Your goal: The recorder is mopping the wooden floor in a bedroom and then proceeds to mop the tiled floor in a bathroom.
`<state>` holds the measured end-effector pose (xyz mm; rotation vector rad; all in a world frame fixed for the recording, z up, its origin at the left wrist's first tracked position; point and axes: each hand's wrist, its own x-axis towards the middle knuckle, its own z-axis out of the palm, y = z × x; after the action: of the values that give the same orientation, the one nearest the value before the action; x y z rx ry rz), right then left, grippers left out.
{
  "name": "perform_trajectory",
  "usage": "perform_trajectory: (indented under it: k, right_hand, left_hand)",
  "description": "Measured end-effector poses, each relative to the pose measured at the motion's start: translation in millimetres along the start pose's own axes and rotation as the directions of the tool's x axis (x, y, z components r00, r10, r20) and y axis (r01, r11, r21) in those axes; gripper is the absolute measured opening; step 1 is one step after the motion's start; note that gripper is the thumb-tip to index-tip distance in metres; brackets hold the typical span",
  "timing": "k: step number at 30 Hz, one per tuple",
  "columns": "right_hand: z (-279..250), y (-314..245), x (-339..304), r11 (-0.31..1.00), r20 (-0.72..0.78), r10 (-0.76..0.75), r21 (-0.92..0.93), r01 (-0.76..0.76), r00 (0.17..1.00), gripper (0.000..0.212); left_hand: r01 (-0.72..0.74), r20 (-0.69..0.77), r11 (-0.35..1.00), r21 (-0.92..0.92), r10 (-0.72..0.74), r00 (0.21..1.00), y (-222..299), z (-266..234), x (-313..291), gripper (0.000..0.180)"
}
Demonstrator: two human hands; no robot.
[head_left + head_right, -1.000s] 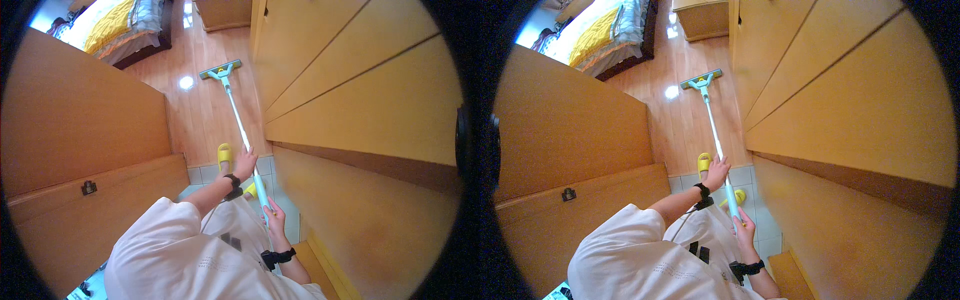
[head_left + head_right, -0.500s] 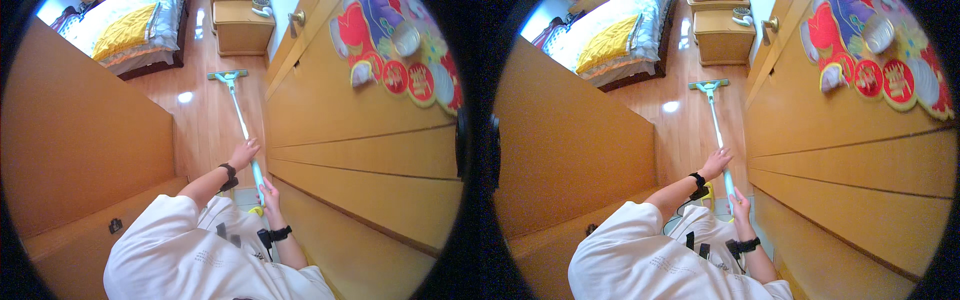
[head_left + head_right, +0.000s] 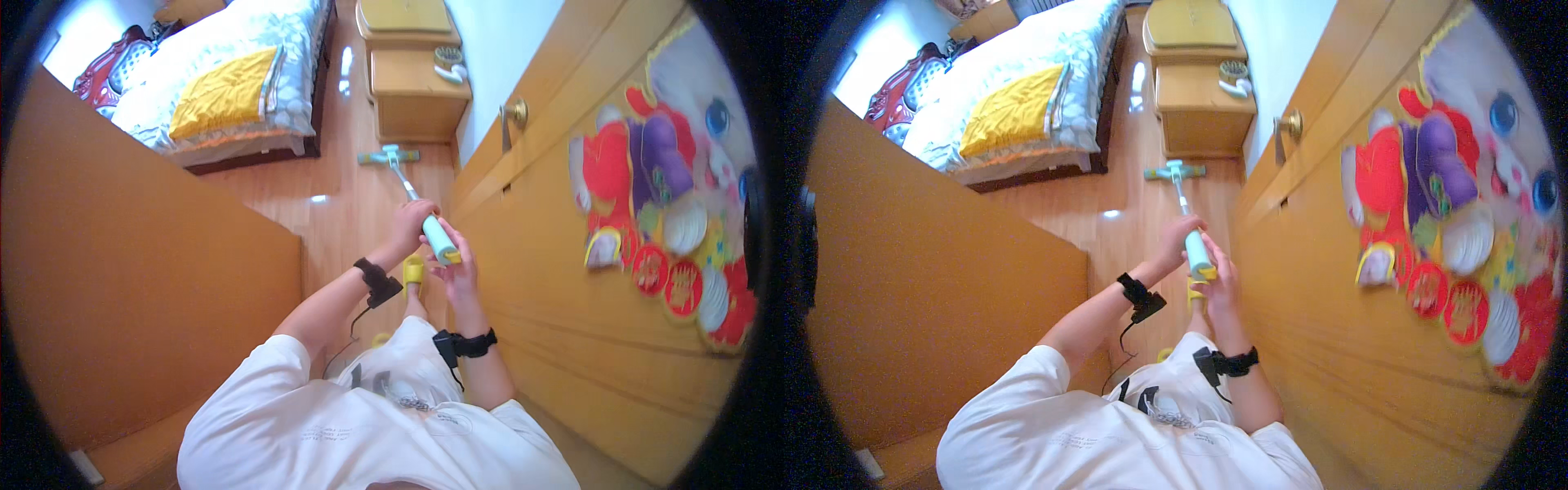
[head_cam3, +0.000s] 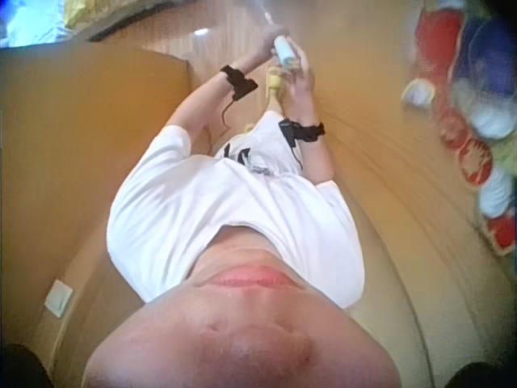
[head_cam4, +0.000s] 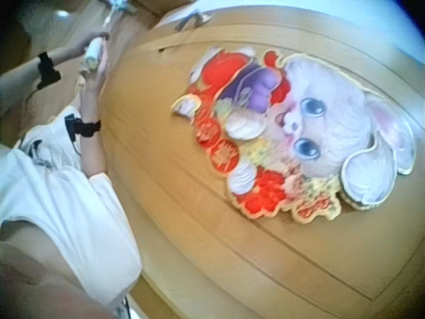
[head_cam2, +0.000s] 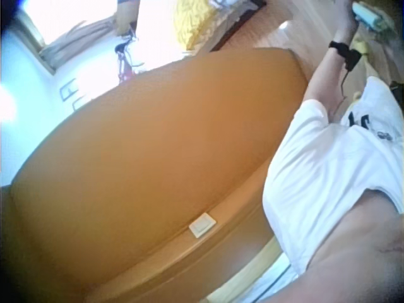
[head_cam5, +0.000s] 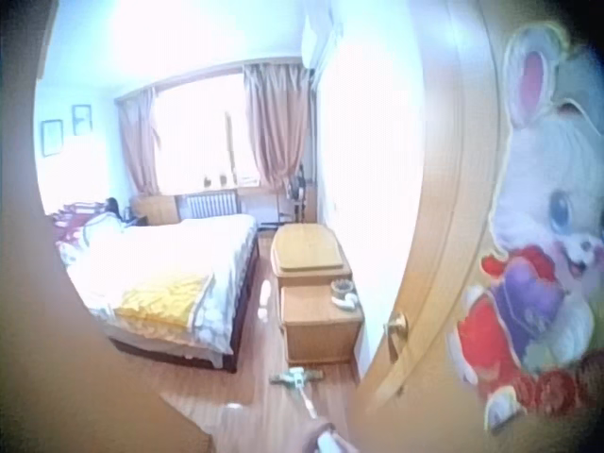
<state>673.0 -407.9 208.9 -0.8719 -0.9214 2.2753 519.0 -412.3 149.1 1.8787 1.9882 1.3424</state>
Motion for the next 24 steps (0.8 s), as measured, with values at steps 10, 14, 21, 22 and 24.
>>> perform_trajectory:
  k: [10,14,21,22,24]
  right_hand:
    - [93,-63,217,0.868,0.022,-0.451,-0.219,0.445,0.892,0.032]
    - [72,-44,344,0.800,0.130,-0.240,-0.535,0.272,0.962,0.034]
    - [-5,-30,468,-0.557,-0.145,0.149,-0.830,-0.038,0.978,0.030]
    - [-24,-31,485,-0.555,-0.235,0.128,-0.822,-0.127,0.963,0.031]
    - [-29,-48,501,-0.618,-0.352,0.070,-0.750,-0.236,0.933,0.033]
  left_hand:
    - [0.069,-0.331,0.994,-0.080,-0.091,0.939,-64,-107,227,0.011]
    - [0.268,-0.473,0.961,-0.064,-0.266,0.840,-136,-138,301,0.014]
    - [0.348,-0.394,0.927,-0.139,-0.374,0.840,-252,-161,360,0.016]
    - [0.333,-0.387,0.918,-0.215,-0.393,0.834,-265,-160,374,0.018]
    - [0.358,-0.400,0.915,-0.184,-0.403,0.823,-295,-165,397,0.019]
